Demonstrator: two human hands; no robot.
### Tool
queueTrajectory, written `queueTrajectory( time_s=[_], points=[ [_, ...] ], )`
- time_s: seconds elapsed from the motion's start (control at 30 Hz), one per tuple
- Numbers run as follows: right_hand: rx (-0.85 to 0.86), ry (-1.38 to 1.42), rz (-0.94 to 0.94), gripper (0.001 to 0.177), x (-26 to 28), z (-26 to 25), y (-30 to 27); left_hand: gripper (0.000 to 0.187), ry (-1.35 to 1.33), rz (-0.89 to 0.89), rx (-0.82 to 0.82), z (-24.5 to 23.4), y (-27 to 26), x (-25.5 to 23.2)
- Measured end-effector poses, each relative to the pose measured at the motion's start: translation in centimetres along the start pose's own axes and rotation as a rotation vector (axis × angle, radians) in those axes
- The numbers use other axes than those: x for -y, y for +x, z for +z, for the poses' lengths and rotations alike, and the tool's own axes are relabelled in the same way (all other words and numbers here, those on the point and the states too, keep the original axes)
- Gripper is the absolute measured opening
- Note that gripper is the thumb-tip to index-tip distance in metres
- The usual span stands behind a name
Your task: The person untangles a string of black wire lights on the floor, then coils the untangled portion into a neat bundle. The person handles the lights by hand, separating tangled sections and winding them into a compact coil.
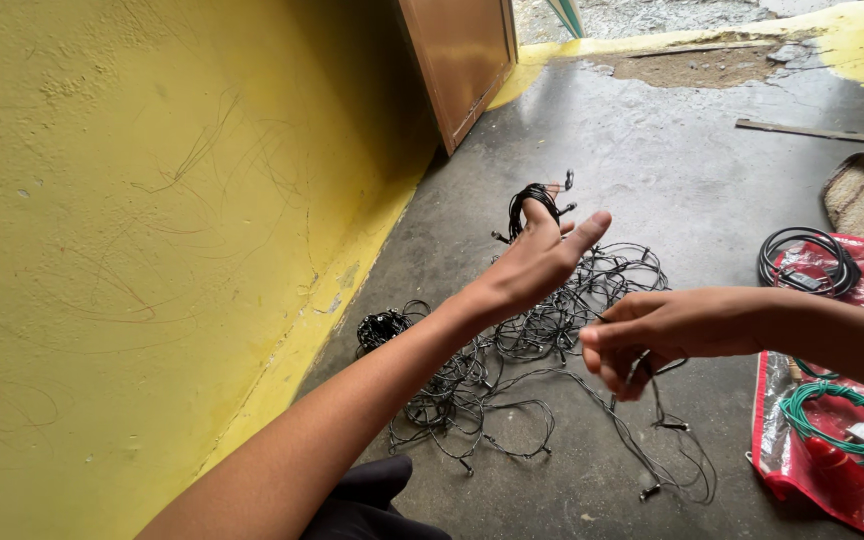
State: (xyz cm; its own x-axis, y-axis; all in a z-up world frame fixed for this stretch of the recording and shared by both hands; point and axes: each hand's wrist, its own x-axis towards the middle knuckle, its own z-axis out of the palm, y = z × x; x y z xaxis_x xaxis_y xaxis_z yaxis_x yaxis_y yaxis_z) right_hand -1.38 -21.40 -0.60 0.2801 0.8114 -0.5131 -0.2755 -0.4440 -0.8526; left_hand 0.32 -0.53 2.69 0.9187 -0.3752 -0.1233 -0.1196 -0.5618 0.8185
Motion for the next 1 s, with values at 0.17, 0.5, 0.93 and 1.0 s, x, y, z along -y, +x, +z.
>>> queueTrajectory(
  time_s=[0.17, 0.5, 0.93, 1.0],
  points=[
    [-0.246, -0.05, -0.003, 0.035, 0.1, -1.5, -0.7, 0.124, 0.415, 0.317, -0.026, -0.8, -0.9, 1.6],
    [-0.502, -0.274, -0.204, 0.041, 2.2, -4.5, -2.6, 0.071, 0.831, 0.232, 0.226, 0.7, -2.4, 0.3],
    [-0.665, 0.103, -0.456, 0.04, 1.5, -3.2, -1.4, 0.036, -0.308, -0.016, 0.278, 0.9, 0.2, -0.4],
    [-0.678, 0.047, -0.448, 0.042, 1.6, -3.4, -1.5, 0.038, -0.321, -0.008, 0.268, 0.6, 0.2, -0.8]
  ],
)
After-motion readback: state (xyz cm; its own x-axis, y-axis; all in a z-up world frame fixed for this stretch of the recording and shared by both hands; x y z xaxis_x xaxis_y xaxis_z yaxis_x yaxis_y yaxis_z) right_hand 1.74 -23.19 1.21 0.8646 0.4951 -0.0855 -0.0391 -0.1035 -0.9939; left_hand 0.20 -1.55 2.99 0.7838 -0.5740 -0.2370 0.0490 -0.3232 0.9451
